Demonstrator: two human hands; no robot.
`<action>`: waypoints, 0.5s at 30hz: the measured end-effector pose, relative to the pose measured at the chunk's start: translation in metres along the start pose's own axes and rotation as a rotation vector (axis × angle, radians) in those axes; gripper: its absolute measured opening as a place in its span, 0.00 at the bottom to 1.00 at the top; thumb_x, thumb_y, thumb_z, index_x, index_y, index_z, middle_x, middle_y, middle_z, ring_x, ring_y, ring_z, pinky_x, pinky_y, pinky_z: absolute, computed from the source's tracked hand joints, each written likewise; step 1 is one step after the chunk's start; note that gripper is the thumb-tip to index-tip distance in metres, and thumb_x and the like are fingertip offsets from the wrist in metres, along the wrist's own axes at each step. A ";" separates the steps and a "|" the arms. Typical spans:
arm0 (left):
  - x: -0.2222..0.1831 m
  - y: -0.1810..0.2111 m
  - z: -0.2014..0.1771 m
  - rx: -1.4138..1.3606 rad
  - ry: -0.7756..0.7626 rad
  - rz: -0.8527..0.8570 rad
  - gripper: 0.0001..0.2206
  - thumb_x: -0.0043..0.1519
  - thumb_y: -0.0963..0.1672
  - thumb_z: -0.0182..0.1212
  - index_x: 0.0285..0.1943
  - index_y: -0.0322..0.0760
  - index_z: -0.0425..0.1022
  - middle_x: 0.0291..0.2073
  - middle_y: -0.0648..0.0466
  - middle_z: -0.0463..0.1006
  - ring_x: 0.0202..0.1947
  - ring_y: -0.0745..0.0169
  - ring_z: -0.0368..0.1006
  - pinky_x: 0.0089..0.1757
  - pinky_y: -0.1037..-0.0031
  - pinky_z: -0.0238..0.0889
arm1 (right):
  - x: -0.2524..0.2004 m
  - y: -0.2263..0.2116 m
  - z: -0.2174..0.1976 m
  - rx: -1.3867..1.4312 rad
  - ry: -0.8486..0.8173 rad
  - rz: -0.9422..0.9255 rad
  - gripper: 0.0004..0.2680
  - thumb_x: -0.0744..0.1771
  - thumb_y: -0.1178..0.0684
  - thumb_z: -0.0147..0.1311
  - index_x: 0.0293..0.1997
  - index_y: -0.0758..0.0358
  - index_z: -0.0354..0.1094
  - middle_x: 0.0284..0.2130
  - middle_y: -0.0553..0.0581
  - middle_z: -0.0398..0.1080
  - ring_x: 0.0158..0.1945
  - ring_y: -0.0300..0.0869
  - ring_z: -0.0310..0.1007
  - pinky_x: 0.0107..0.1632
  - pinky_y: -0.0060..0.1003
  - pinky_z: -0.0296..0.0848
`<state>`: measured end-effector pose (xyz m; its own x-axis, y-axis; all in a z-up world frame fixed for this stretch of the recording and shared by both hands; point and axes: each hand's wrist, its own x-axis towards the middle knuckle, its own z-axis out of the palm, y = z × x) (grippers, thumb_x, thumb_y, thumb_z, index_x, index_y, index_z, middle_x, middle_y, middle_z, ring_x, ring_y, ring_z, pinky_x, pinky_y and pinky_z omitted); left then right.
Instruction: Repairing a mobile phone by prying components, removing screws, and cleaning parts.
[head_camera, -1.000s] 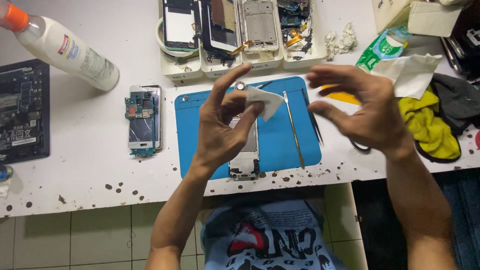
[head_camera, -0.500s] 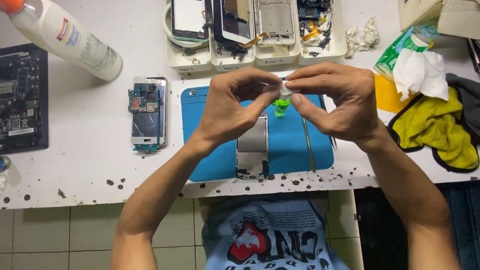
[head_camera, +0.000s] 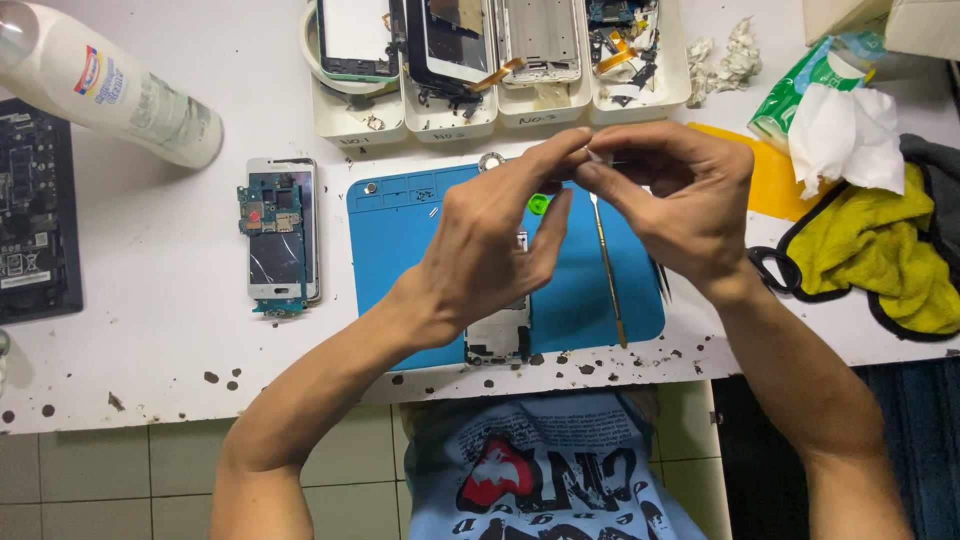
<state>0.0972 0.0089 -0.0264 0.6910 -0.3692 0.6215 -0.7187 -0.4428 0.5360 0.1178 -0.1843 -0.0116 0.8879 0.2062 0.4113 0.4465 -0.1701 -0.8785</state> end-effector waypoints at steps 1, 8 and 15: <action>0.000 0.001 -0.007 0.000 0.000 0.001 0.27 0.68 0.33 0.65 0.73 0.32 0.57 0.60 0.38 0.80 0.57 0.48 0.85 0.60 0.66 0.80 | 0.002 0.001 -0.005 0.000 0.001 0.000 0.08 0.67 0.67 0.67 0.48 0.76 0.72 0.44 0.67 0.77 0.46 0.43 0.78 0.54 0.31 0.81; -0.017 -0.020 -0.022 -0.079 -0.096 -0.196 0.24 0.59 0.40 0.70 0.61 0.29 0.63 0.51 0.39 0.73 0.46 0.49 0.73 0.43 0.68 0.76 | 0.004 0.014 -0.024 -0.385 -0.304 -0.384 0.14 0.66 0.65 0.69 0.56 0.73 0.71 0.44 0.67 0.80 0.43 0.48 0.83 0.49 0.37 0.83; -0.031 -0.033 0.019 -0.098 -0.128 -0.240 0.27 0.55 0.41 0.77 0.60 0.29 0.66 0.49 0.40 0.79 0.47 0.46 0.79 0.48 0.65 0.75 | -0.005 -0.002 -0.014 -0.773 -0.451 -0.627 0.09 0.68 0.64 0.62 0.51 0.80 0.72 0.43 0.68 0.79 0.41 0.51 0.80 0.47 0.39 0.83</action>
<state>0.1011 0.0189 -0.0740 0.8421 -0.3659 0.3962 -0.5329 -0.4517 0.7155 0.1142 -0.1980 -0.0086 0.4261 0.7746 0.4675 0.8944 -0.4382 -0.0892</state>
